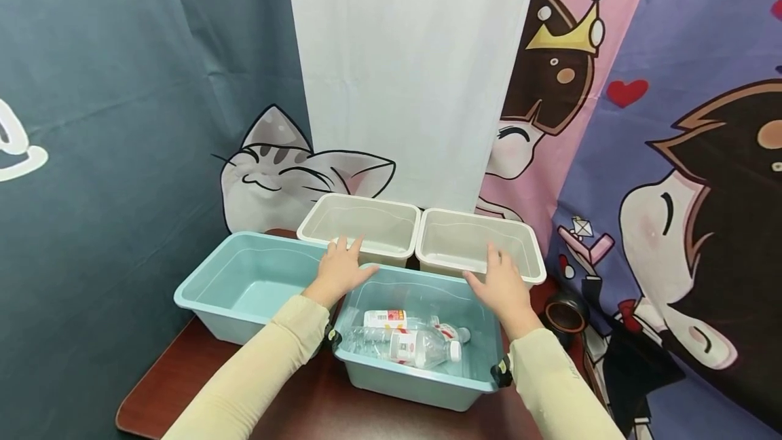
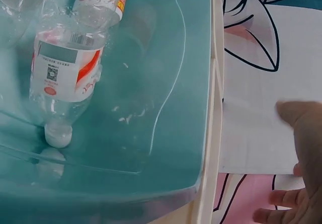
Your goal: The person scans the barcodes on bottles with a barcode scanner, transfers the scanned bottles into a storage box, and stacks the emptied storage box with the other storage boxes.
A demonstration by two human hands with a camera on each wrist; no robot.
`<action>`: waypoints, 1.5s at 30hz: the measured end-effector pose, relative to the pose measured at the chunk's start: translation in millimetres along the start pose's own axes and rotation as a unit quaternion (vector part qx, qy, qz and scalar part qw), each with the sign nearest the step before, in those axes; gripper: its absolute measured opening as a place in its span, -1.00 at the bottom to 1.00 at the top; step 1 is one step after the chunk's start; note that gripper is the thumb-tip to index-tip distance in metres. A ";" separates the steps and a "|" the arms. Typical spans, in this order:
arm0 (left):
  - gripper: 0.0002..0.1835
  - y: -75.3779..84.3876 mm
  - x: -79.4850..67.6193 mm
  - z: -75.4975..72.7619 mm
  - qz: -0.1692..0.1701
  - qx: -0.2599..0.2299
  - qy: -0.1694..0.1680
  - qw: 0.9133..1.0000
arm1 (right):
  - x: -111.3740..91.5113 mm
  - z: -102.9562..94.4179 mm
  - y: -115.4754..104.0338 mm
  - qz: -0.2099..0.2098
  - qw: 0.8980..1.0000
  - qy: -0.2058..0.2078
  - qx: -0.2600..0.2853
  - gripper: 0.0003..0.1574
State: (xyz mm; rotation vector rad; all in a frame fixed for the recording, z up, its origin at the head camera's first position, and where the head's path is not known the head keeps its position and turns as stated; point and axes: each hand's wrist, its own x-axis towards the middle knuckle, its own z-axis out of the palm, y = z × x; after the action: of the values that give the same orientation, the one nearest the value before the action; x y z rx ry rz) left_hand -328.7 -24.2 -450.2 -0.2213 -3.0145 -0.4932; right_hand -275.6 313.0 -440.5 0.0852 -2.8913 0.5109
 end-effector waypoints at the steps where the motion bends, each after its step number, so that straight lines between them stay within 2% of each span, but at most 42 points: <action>1: -0.11 0.0 -0.4 0.9 0.000 -0.005 0.007 1.000 | -0.6 0.3 1.1 0.006 1.000 -0.002 0.001 0.17; 6: -0.41 0.2 -2.6 3.4 0.012 -0.021 0.022 0.999 | -4.8 4.3 8.2 0.033 0.999 -0.015 -0.006 -0.03; 12: -0.72 -1.3 -4.0 9.4 0.025 -0.033 -0.007 0.999 | -13.4 13.1 18.9 0.056 0.997 -0.045 -0.013 -0.26; 17: -0.89 -3.1 -4.3 13.6 0.026 -0.022 -0.027 0.999 | -19.9 21.6 29.1 0.076 0.995 -0.070 0.016 -0.50; 24: -0.87 -4.6 -2.8 14.2 0.020 -0.041 -0.040 0.998 | -21.4 26.6 34.8 0.069 0.994 -0.065 0.044 -0.54; 31: -0.85 -3.3 0.8 12.9 0.049 -0.002 -0.018 0.999 | -17.2 27.7 31.5 0.061 0.995 -0.060 0.057 -0.54; 39: -0.87 3.2 5.9 12.7 0.024 0.010 -0.018 1.000 | -9.6 28.9 32.6 0.090 0.991 -0.072 0.073 -0.50; 45: -0.88 5.5 9.9 15.9 0.013 0.022 -0.019 0.999 | -8.6 29.0 32.0 0.088 0.991 -0.066 0.079 -0.50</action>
State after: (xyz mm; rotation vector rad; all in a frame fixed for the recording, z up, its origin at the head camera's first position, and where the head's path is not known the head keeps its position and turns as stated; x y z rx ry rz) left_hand -338.5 -12.6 -462.5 -0.2697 -3.0512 -0.4244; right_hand -275.7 333.2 -479.6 -0.1169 -2.9990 0.7934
